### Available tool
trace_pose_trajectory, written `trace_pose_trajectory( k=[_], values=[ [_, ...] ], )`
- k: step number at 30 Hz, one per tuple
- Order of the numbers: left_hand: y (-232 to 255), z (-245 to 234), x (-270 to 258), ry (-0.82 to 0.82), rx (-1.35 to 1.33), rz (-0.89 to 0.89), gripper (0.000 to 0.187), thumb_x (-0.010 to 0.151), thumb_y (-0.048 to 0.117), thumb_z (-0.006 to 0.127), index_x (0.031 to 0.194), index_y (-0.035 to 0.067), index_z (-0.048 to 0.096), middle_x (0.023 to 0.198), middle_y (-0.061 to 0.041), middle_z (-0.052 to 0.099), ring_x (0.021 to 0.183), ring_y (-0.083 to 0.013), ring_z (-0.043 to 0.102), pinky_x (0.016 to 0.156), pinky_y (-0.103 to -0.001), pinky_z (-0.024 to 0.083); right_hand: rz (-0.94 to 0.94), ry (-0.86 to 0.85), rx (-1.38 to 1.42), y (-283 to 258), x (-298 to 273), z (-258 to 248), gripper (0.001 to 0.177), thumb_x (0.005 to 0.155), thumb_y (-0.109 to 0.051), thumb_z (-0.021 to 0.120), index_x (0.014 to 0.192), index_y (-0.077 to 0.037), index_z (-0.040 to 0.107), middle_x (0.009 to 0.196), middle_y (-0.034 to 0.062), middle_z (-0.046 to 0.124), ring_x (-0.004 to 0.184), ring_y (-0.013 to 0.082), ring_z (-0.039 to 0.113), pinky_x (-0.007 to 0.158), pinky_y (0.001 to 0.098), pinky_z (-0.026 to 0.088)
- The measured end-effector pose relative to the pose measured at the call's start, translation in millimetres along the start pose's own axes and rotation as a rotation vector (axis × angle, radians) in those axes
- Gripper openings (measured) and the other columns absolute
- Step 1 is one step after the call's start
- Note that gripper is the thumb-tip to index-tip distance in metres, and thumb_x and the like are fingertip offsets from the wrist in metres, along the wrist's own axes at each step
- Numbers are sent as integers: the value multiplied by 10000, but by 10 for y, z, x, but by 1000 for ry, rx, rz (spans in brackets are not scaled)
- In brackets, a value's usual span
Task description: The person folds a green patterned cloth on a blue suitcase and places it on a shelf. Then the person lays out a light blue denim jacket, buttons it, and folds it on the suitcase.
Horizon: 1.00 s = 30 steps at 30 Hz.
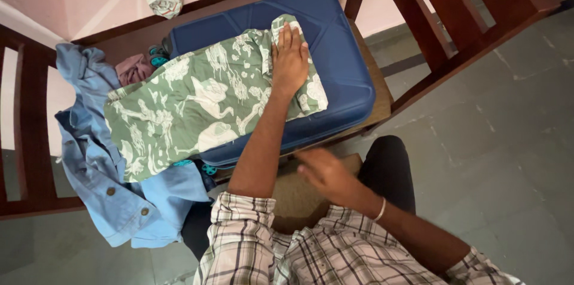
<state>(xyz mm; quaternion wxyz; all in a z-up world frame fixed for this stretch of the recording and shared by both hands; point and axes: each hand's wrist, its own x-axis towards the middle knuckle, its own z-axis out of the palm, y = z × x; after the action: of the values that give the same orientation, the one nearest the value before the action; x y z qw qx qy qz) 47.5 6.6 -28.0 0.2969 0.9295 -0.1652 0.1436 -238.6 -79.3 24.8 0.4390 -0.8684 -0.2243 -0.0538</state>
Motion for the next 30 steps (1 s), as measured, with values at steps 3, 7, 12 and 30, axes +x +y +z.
trace_pose_trajectory(
  k=[3, 7, 12, 30],
  values=[
    [28, 25, -24, 63, -13, 16, 528, 1104, 279, 375, 1532, -25, 428, 1668, -184, 290, 1559, -331, 249, 1260, -538, 211, 145, 386, 18, 195, 193, -149, 294, 1019, -168, 637, 1279, -33, 659, 1118, 144, 714, 939, 244, 727, 845, 335, 593],
    [134, -100, -24, 123, 85, 32, 493, 1090, 250, 417, 1477, -44, 502, 1617, -193, 374, 1523, -325, 321, 1241, -521, 271, 172, 547, -216, 474, 685, -333, 373, 1004, -201, 666, 1274, 53, 633, 1101, 249, 675, 963, 365, 665, 862, 424, 538],
    [436, -451, -194, 275, 163, 40, 375, 945, 234, 567, 1205, -4, 696, 1407, -252, 560, 1294, -409, 498, 1017, -520, 403, 138, 458, -224, 661, 965, -290, 491, 924, -280, 740, 1245, 78, 640, 1086, 285, 658, 1028, 473, 606, 894, 500, 496],
    [536, -374, -58, 276, -515, -370, 629, 738, 169, 777, 1314, -29, 618, 1132, -243, 734, 1035, -390, 725, 923, -419, 554, -23, 472, -481, 146, 1060, -377, 510, 769, -30, 786, 1257, 17, 647, 1151, 154, 589, 1082, 361, 526, 925, 468, 417]
  ],
)
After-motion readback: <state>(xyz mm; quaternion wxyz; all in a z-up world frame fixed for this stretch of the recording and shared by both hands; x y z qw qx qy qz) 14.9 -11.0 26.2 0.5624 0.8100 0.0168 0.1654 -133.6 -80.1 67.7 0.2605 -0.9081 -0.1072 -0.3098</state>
